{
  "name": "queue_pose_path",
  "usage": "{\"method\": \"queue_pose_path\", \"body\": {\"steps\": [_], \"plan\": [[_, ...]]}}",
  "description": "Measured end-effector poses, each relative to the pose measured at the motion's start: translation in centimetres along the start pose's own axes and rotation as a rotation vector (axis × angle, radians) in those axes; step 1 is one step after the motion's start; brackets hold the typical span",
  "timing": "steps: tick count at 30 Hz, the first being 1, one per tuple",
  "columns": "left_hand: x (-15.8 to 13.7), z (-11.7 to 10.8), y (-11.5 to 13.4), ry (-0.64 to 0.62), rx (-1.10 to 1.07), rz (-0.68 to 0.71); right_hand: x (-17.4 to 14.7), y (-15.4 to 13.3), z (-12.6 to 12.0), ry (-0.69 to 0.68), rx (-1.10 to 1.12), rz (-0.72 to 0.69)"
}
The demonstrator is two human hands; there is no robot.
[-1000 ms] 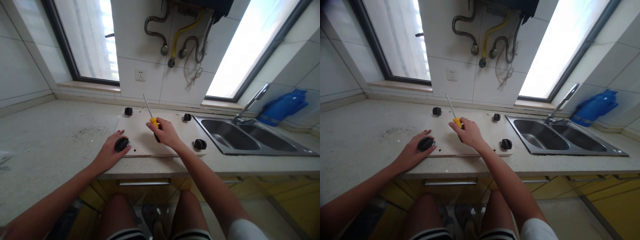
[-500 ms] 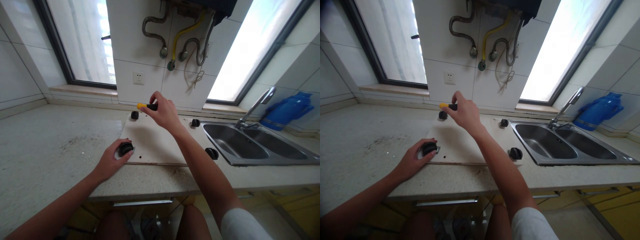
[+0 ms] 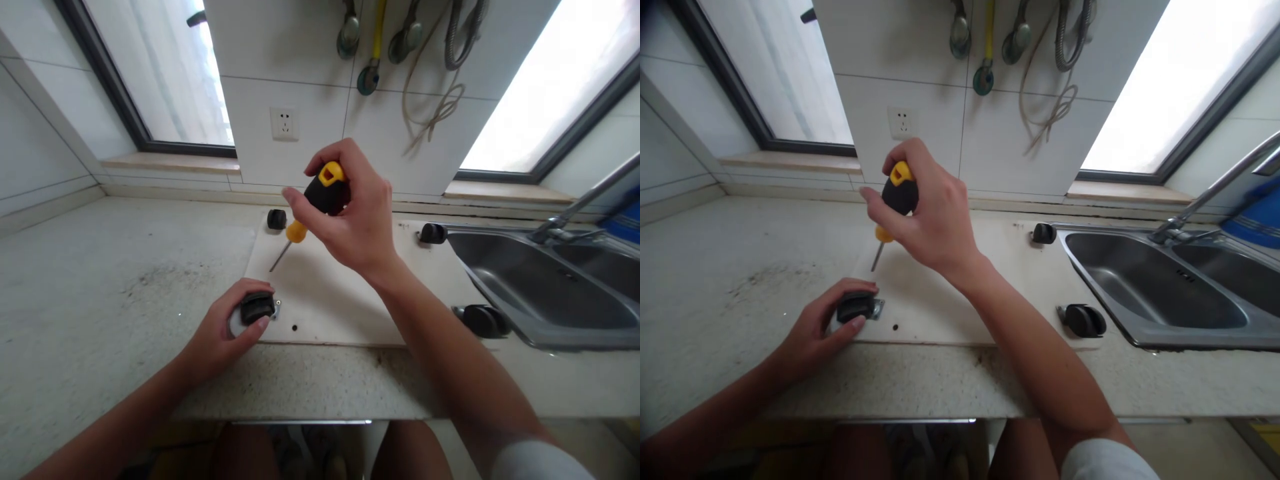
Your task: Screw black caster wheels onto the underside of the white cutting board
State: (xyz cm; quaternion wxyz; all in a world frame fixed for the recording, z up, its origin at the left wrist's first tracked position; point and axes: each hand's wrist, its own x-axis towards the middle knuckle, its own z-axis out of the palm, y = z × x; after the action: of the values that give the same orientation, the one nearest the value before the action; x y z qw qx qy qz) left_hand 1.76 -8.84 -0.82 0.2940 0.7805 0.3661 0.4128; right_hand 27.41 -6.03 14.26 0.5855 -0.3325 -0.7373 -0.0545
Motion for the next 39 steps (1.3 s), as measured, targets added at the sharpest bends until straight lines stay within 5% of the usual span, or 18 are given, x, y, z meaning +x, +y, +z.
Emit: {"method": "queue_pose_path", "body": {"steps": [14, 25, 30, 35, 39], "plan": [[-0.2, -0.2, -0.1, -0.027, -0.06, -0.12, -2.2, -1.1, 1.2, -0.144, 0.027, -0.043], [-0.2, -0.2, 0.2, -0.044, -0.079, -0.11, -2.8, -1.6, 1.5, -0.005, -0.103, -0.113], [-0.3, -0.2, 0.1, -0.044, -0.062, -0.105, -1.8, -2.4, -0.3, -0.385, 0.178, -0.1], [-0.3, -0.2, 0.0, -0.035, -0.063, -0.104, -1.5, -2.9, -1.1, -0.326, -0.05, -0.073], [-0.3, -0.2, -0.2, -0.046, -0.058, -0.107, -1.0, -3.5, -2.1, -0.502, 0.034, -0.13]]}}
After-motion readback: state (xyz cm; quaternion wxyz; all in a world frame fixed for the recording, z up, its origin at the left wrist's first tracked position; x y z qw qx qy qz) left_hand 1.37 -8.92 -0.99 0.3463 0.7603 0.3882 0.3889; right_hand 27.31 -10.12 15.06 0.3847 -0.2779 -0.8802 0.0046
